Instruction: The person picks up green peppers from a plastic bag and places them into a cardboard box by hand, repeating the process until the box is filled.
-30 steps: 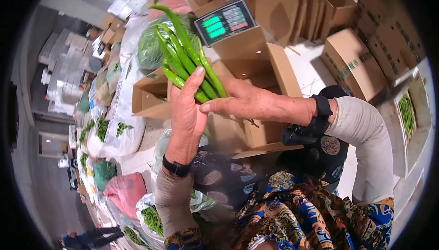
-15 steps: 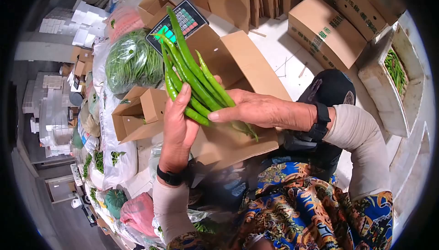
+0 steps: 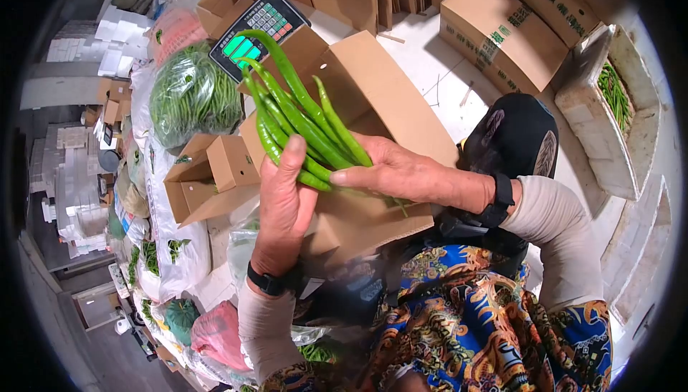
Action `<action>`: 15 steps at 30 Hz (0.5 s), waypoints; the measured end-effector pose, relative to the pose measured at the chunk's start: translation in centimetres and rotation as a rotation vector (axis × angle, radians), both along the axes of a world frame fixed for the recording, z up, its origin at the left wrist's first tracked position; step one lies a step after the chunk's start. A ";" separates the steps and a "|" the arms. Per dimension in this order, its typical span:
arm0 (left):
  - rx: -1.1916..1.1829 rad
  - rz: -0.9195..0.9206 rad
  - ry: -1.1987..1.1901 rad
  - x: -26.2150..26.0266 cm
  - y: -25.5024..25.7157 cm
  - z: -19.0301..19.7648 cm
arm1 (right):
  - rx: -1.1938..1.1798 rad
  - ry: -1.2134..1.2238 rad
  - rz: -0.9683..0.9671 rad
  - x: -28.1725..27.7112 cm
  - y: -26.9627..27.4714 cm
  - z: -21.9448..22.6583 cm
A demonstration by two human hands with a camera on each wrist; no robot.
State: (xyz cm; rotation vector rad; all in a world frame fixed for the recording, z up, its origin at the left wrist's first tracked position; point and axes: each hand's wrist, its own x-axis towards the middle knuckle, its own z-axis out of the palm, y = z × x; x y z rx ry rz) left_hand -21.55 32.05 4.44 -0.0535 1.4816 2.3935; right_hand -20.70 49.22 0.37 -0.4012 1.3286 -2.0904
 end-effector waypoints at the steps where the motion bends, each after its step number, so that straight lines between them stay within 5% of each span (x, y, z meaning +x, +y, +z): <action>1: -0.035 -0.031 -0.021 -0.1 -0.2 -0.8 | 0.062 0.101 -0.035 0.2 -0.2 -0.1; 6: -0.125 0.036 -0.064 0.2 0.6 -1.3 | 0.271 0.219 0.033 0.6 -0.3 -1.6; 8: -0.056 0.081 -0.079 0.2 0.6 -0.9 | 0.373 0.018 0.189 0.1 0.3 -0.8; 10: -0.021 0.111 -0.063 -0.2 0.0 -0.6 | 0.336 0.027 0.100 0.1 0.5 -0.1; 12: 0.003 0.193 -0.048 -0.7 -1.2 -0.5 | 0.215 0.149 -0.294 -0.7 -0.1 -1.5; 15: -0.040 0.201 -0.033 -1.0 -2.3 0.2 | 0.240 -0.023 -0.223 -0.9 1.5 0.1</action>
